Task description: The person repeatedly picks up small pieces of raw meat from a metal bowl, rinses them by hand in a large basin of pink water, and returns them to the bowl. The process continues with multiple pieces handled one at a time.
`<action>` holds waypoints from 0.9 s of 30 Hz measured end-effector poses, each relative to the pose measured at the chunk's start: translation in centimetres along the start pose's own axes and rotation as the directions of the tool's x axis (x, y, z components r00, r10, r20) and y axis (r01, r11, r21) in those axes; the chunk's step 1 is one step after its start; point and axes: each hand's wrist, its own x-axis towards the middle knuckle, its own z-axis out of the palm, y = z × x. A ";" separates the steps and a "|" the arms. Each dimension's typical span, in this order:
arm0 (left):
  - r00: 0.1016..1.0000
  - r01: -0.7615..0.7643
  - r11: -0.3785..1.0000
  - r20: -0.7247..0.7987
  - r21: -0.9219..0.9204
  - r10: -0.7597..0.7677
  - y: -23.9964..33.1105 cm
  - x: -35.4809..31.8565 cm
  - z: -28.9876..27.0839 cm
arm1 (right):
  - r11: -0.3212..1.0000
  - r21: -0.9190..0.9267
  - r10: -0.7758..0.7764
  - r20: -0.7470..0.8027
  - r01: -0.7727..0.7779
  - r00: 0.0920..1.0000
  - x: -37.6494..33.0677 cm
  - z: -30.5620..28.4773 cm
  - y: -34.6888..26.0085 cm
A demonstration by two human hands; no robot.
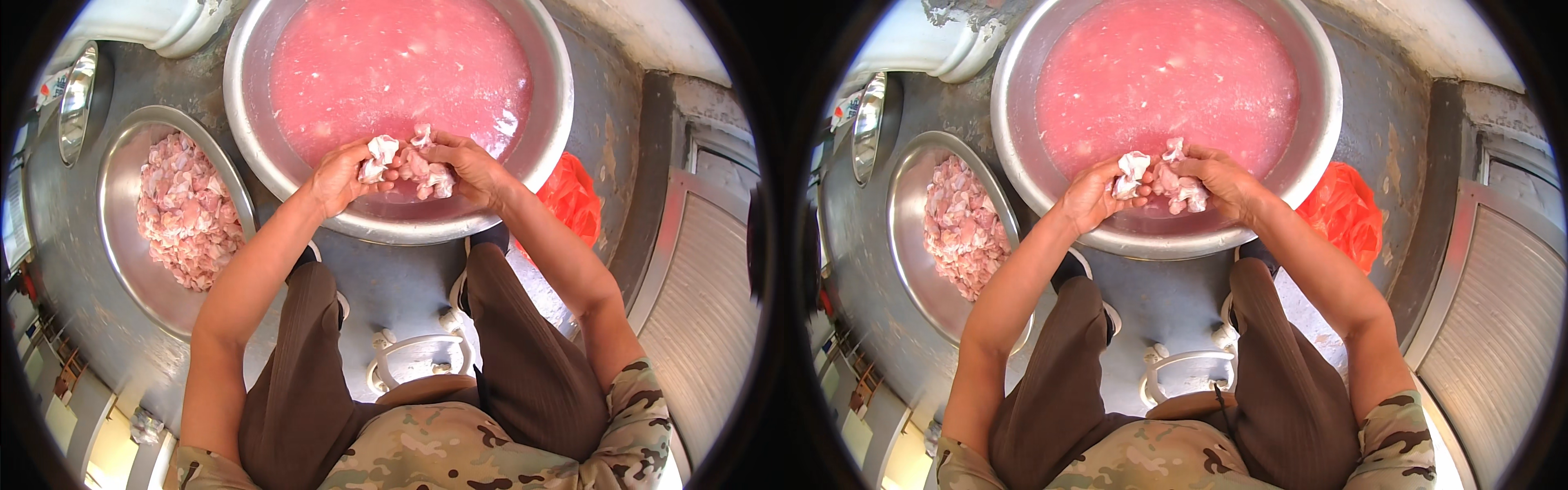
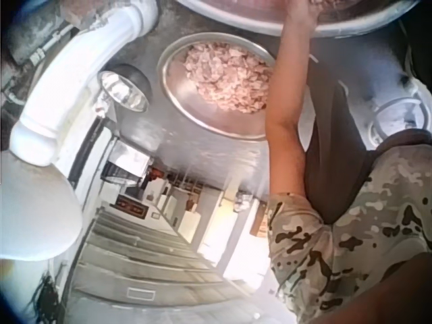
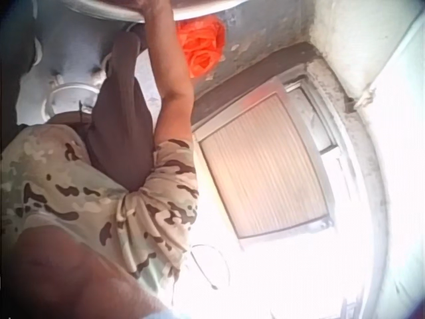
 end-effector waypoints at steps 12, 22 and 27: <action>0.992 -0.121 0.992 0.033 0.045 0.119 -0.5 -0.5 0.0 | 0.938 -0.340 -0.102 -0.066 0.074 0.993 -0.7 2.3 -1.2; 0.986 -0.132 0.983 0.123 0.127 0.117 -0.5 -0.5 0.1 | 0.864 -0.489 -0.203 -0.112 0.124 0.973 0.6 2.2 -0.4; 0.994 -0.111 0.977 0.042 0.180 0.105 -0.4 -0.4 0.5 | 0.889 -0.439 -0.187 -0.096 0.127 0.978 0.3 2.1 -0.4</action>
